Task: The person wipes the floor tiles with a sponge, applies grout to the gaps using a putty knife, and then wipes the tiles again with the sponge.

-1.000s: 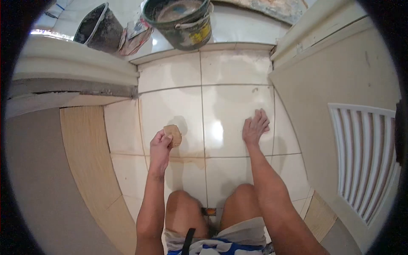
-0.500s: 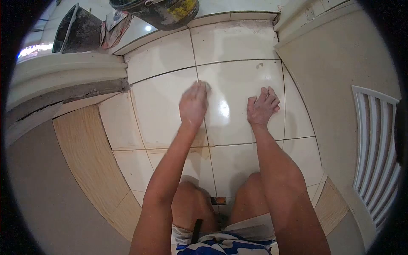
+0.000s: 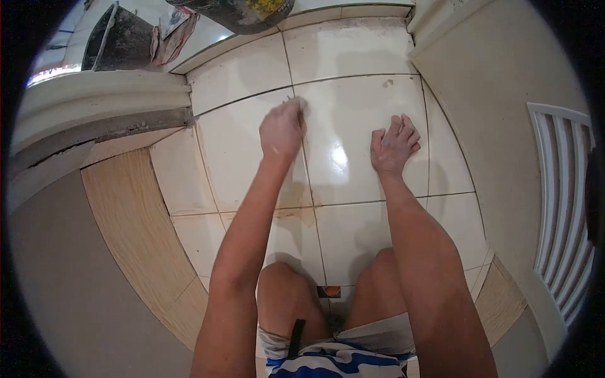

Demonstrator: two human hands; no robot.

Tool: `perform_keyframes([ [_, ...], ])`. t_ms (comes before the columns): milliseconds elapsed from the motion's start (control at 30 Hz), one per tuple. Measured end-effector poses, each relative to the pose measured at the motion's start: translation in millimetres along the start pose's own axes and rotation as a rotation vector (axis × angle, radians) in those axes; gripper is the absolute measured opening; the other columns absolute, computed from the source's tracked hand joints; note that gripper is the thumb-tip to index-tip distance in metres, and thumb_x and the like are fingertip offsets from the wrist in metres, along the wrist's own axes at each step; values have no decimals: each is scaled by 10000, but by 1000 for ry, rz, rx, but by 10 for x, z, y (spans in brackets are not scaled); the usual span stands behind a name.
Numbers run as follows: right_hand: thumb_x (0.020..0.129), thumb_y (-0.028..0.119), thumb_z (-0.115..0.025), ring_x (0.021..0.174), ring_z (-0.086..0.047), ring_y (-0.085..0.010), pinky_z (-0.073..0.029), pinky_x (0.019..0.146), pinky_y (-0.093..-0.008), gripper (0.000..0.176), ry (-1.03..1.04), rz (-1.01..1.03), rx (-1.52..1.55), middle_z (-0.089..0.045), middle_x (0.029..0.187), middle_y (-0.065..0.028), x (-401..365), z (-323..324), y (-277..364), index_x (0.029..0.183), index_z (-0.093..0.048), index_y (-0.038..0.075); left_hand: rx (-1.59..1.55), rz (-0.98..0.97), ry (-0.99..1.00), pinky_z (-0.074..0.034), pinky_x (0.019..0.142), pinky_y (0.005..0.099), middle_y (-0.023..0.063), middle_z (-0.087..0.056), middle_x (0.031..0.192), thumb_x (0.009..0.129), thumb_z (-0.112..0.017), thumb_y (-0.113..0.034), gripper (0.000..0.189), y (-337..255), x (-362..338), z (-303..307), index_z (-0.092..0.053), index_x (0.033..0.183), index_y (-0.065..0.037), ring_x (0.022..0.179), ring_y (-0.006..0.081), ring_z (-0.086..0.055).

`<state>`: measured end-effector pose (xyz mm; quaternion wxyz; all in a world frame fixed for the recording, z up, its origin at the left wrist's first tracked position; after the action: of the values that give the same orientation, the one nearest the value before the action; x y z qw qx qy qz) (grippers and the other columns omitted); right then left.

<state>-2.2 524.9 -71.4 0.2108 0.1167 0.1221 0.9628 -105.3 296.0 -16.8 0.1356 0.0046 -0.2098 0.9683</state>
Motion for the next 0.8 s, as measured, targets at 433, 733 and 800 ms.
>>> perform_keyframes([
  [433,818,224,-562,1164,-386,-348,-363,852,-529,415,9,-2,-31,-398,1332,-146,34,-32,-8,1196,-511,61,252,217,-45,-523,650,435,119,-650,764,828,-624,-183,147,-25,173,-45,-645,900,-57,716,323,-636],
  [733,819,239,-560,1151,-380,-354,-349,851,-540,441,1,-1,-30,-399,1327,-147,28,-60,-26,1217,-494,61,37,254,-32,-516,719,431,157,-675,830,817,-635,-206,186,-54,4,127,-710,912,-65,762,349,-650],
  [800,819,240,-559,1148,-380,-355,-347,853,-542,438,13,-4,-28,-402,1324,-151,26,-48,-23,1212,-500,56,63,198,-39,-517,699,425,149,-678,856,809,-630,-177,170,51,241,169,-706,924,-77,764,346,-633],
])
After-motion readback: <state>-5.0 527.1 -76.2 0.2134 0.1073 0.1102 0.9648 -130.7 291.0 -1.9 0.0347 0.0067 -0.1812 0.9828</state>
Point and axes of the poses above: each hand's wrist, its own x-axis towards the middle knuckle, its own z-axis out of the back of the hand, y = z × x, the point moved 6 cm from there along x, towards the middle knuckle
